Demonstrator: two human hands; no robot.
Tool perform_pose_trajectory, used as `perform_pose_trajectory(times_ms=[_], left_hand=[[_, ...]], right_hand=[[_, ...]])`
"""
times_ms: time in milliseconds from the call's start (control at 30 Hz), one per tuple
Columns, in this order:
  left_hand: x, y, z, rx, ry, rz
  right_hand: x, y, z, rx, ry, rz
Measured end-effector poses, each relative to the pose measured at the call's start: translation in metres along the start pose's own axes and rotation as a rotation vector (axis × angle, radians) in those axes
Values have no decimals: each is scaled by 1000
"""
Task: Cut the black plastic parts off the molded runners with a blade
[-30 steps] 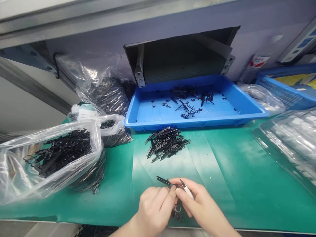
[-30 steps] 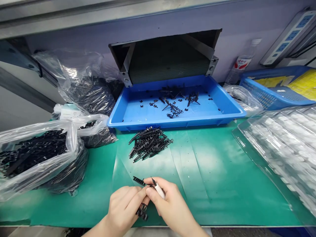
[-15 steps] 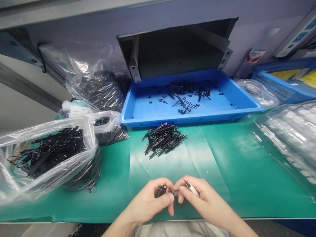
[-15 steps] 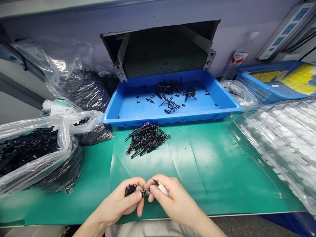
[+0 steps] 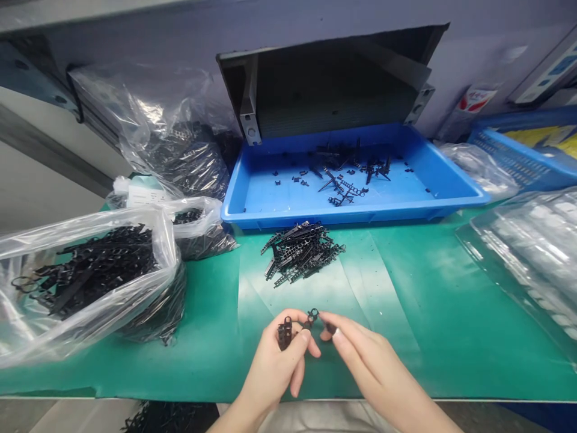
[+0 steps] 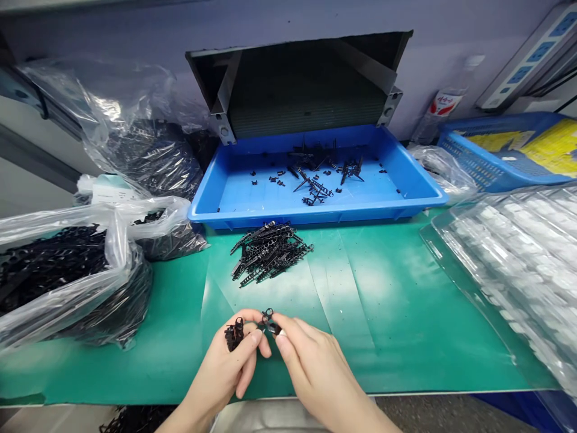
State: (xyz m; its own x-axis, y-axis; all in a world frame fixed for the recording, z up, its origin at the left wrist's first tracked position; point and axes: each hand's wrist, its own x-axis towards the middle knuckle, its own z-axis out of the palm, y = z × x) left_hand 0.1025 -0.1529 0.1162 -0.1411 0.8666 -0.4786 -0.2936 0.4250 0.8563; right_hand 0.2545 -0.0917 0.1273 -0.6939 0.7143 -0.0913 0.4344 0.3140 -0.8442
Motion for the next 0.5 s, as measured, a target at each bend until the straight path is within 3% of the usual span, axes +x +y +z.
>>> perform_pose_trajectory(times_ms=[133, 500], left_hand=[[-2, -3, 2, 4, -31, 14], [-1, -4, 7, -20, -17, 13]], right_hand=[[0, -4, 4, -134, -49, -68], [-3, -1, 7, -306, 49, -151]])
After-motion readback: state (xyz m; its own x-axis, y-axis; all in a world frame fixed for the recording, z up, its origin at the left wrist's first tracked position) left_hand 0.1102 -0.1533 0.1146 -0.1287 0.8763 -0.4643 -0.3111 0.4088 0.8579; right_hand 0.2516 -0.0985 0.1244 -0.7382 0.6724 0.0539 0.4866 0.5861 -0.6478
